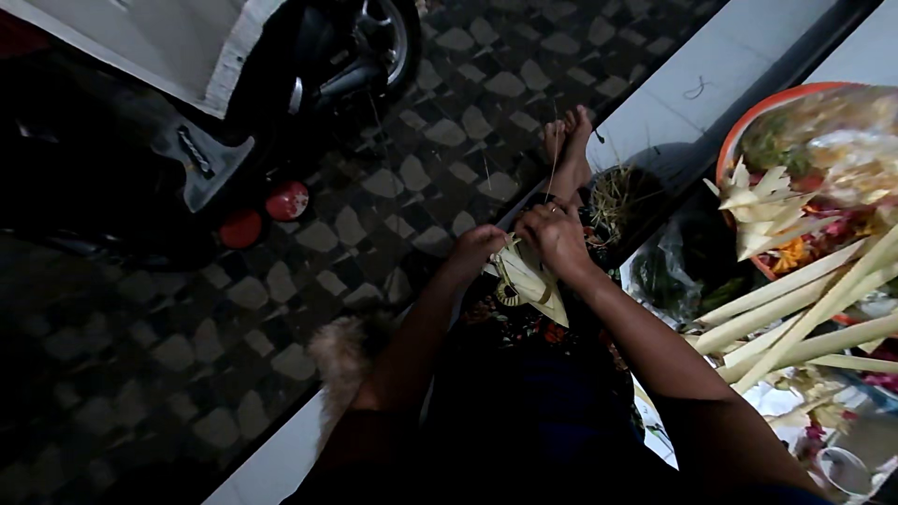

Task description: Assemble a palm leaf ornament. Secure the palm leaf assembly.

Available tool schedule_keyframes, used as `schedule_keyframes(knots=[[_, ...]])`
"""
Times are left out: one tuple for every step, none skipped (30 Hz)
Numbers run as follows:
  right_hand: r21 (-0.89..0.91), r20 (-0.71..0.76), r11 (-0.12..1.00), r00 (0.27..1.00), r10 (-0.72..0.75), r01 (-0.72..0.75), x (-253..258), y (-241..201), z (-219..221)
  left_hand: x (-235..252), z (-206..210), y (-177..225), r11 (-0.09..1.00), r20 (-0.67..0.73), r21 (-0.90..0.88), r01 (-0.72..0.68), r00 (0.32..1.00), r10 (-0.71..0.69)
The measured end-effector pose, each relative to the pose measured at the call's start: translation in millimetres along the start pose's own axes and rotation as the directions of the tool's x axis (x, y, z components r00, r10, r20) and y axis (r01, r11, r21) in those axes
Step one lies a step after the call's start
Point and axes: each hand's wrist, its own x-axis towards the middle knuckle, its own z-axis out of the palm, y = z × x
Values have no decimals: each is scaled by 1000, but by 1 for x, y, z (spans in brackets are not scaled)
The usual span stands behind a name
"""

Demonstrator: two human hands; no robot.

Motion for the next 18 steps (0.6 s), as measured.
schedule_keyframes(knots=[[3, -5, 1000, 1000, -1, 1, 0, 0, 0, 0, -1, 0, 999, 38, -43, 13, 999, -11], [8, -7, 1000, 1000, -1, 2, 0, 0, -1, 1, -1, 1, 997, 68, -72, 23, 998, -19], [13, -6, 1000, 1000, -2, 3, 0, -1, -1, 2, -1, 0, 995, 85, -96, 30, 996, -22], [18, -4, 1000, 1000, -3, 3, 0, -1, -2, 4, 0, -2, 992, 93, -122, 42, 995, -31], [25, 0, 1000, 1000, -1, 1, 0, -1, -2, 5, 1, -4, 987, 95, -150, 53, 995, -39], [37, 5, 999, 1000, 3, -3, 0, -1, -3, 7, 1, -6, 984, 100, -167, 62, 994, -46], [44, 7, 999, 1000, 5, -6, 0, -1, -3, 8, 2, -8, 982, 108, -177, 71, 993, -52], [45, 11, 999, 1000, 7, -7, 0, -1, -4, 8, 2, -9, 980, 119, -182, 76, 991, -55], [48, 13, 999, 1000, 7, -7, 0, -1, -3, 8, 3, -8, 981, 126, -180, 78, 990, -55], [52, 13, 999, 1000, 8, -8, 0, -1, -3, 7, 3, -8, 980, 125, -183, 76, 991, -53], [52, 11, 999, 1000, 7, -8, 0, -1, -3, 8, 4, -9, 980, 120, -188, 65, 992, -42], [54, 7, 999, 1000, 5, -5, 0, 0, -2, 9, 5, -11, 979, 115, -197, 47, 993, -25], [54, 5, 999, 1000, 4, -4, 1, 0, -2, 11, 6, -14, 976, 115, -213, 37, 993, -13], [55, 8, 998, 1000, 8, -8, 1, -1, -2, 11, 6, -15, 971, 122, -235, 36, 992, -7], [62, 13, 998, 1000, 12, -13, 1, -1, -3, 12, 6, -16, 964, 124, -264, 37, 992, -5], [69, 21, 997, 1000, 16, -17, 1, -1, -3, 12, 7, -14, 959, 126, -281, 43, 992, -8], [78, 30, 997, 999, 21, -23, 1, -1, -4, 10, 8, -11, 956, 123, -287, 54, 992, -19], [86, 33, 996, 999, 24, -27, 1, -1, -4, 9, 9, -8, 957, 111, -282, 59, 993, -29]])
